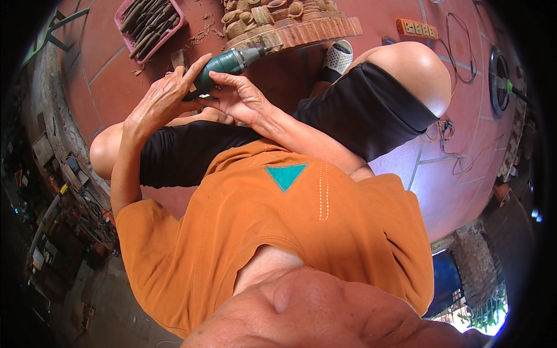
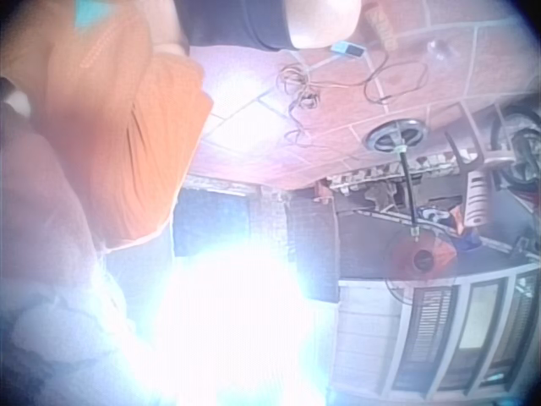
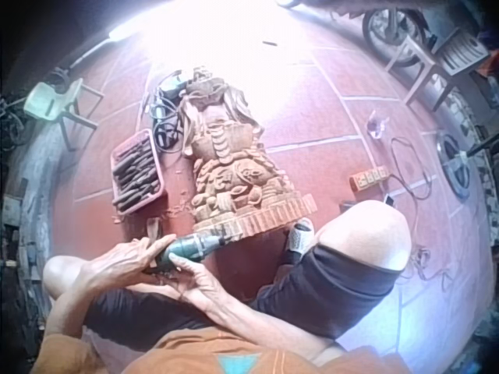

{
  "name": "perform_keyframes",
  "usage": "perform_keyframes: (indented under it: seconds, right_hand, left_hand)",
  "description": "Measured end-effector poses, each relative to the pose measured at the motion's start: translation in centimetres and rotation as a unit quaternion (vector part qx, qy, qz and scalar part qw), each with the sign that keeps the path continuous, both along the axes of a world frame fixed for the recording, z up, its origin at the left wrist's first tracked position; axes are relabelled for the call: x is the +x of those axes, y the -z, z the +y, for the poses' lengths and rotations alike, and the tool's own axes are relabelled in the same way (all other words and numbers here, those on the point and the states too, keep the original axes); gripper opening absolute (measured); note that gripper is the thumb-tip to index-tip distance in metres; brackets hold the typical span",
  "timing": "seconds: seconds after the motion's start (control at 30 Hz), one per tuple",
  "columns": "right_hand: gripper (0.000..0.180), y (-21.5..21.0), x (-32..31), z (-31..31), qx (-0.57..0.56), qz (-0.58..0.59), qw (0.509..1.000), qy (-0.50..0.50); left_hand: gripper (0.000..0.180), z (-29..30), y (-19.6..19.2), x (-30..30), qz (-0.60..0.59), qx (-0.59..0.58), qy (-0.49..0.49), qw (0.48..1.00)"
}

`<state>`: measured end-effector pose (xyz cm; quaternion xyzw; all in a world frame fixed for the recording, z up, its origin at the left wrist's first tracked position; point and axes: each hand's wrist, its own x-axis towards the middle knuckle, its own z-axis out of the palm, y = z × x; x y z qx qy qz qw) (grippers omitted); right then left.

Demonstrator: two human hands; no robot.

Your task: The person uses a rotary carving tool to shape and detail a wooden sculpture of a figure. The person holds the tool with both hands and works on the base and lower sections of the sculpture while sitting on the floor.

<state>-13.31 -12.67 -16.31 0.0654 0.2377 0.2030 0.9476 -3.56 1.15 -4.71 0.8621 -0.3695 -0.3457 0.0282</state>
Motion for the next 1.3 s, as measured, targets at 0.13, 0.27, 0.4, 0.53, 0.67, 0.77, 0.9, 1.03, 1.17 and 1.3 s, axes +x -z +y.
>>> perform_keyframes:
  seconds: [0.13,0.27,0.4,0.53,0.67,0.77,0.9,1.03,1.17,1.3]
  right_hand:
    - [0.037,0.02,-0.04,0.07,-0.001,-0.003,1.0,0.002]
    - [0.037,-0.15,-0.1,-0.01,-0.002,0.0,1.0,0.002]
    - [0.037,-0.12,-0.17,0.06,0.003,0.005,1.0,0.001]
    - [0.036,-0.02,-0.16,0.12,0.007,0.001,1.0,0.004]
    - [0.038,-0.17,-0.37,0.14,0.01,0.019,1.0,-0.002]
    - [0.039,-0.29,-0.6,0.25,0.023,0.034,0.999,-0.002]
    - [0.04,-0.33,-0.59,0.19,0.019,0.022,1.0,0.002]
    - [0.04,-0.35,-0.55,0.2,0.015,0.019,1.0,0.003]
    - [0.038,-0.38,-0.47,0.13,0.005,0.011,1.0,0.001]
    - [0.037,-0.47,-0.07,-0.11,0.001,-0.002,1.0,-0.003]
  left_hand:
    - [0.104,0.13,0.23,0.02,0.004,-0.003,-0.001,1.0]
    - [0.104,0.1,0.24,0.03,0.008,-0.003,-0.002,1.0]
    - [0.104,0.23,0.3,0.08,0.005,-0.003,0.003,1.0]
    - [0.104,0.3,0.43,0.12,0.007,-0.002,0.004,1.0]
    - [0.103,0.4,0.56,0.17,0.007,-0.003,0.011,1.0]
    - [0.102,0.54,0.7,0.12,0.005,-0.003,0.018,1.0]
    - [0.101,0.34,0.44,0.16,0.0,-0.009,0.021,1.0]
    - [0.101,0.41,0.36,0.2,0.006,-0.019,0.016,1.0]
    - [0.102,0.43,0.4,0.22,0.012,-0.019,0.007,1.0]
    - [0.104,0.69,0.59,0.06,-0.004,-0.029,0.006,1.0]
